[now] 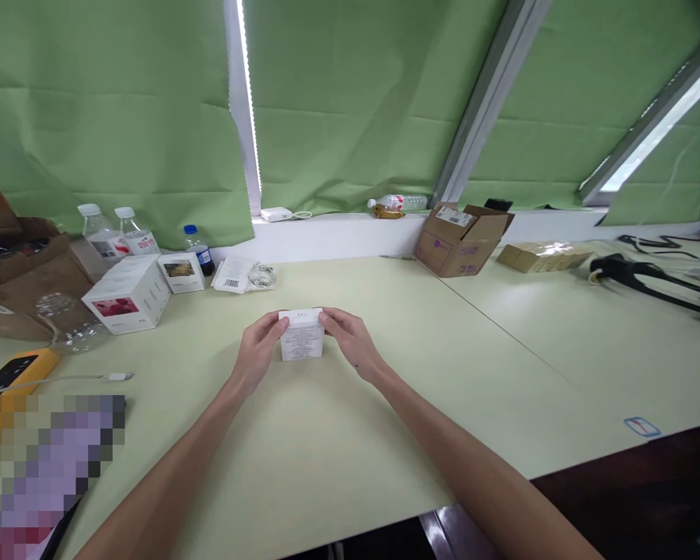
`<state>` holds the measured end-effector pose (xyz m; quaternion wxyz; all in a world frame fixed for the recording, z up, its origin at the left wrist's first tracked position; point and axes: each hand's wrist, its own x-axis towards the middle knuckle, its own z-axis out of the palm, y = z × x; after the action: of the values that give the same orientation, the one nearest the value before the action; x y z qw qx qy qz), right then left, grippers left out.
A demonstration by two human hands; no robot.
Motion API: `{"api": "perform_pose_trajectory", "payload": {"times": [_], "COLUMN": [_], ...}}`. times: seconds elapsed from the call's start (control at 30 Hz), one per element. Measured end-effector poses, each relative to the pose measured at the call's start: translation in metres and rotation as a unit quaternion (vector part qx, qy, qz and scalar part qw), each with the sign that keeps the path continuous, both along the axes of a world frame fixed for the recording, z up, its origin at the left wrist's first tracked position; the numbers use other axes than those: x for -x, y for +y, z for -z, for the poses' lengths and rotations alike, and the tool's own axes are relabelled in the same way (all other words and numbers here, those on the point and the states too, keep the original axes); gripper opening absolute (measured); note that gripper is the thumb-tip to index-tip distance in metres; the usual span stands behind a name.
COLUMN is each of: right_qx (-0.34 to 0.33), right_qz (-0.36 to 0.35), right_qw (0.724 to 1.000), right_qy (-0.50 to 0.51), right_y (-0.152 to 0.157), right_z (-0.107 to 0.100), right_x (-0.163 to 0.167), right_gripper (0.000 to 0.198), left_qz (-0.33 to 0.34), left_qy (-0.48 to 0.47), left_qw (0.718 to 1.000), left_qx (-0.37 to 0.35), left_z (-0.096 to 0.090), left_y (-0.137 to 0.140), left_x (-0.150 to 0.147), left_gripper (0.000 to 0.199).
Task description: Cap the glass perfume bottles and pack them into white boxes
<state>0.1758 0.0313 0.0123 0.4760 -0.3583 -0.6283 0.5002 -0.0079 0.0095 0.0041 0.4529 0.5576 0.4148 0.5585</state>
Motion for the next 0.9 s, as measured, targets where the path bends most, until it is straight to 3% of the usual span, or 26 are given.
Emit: {"api": "perform_pose_trajectory", "payload": {"times": [0.9], "right_qx": [0.028], "right_qz": [0.042], "right_qw": [0.998], "right_qy": [0.031], "right_y": [-0.011], "right_z": [0.004], "right_x": [0.020], "right_gripper": [0.040], "left_qz": [-0.088], "left_qy": [-0.008], "left_qw": [0.996], "left_qx": [0.033], "left_z": [-0.005], "left_y": [-0.010], "left_x": [-0.026], "left_gripper": [0.036]}}
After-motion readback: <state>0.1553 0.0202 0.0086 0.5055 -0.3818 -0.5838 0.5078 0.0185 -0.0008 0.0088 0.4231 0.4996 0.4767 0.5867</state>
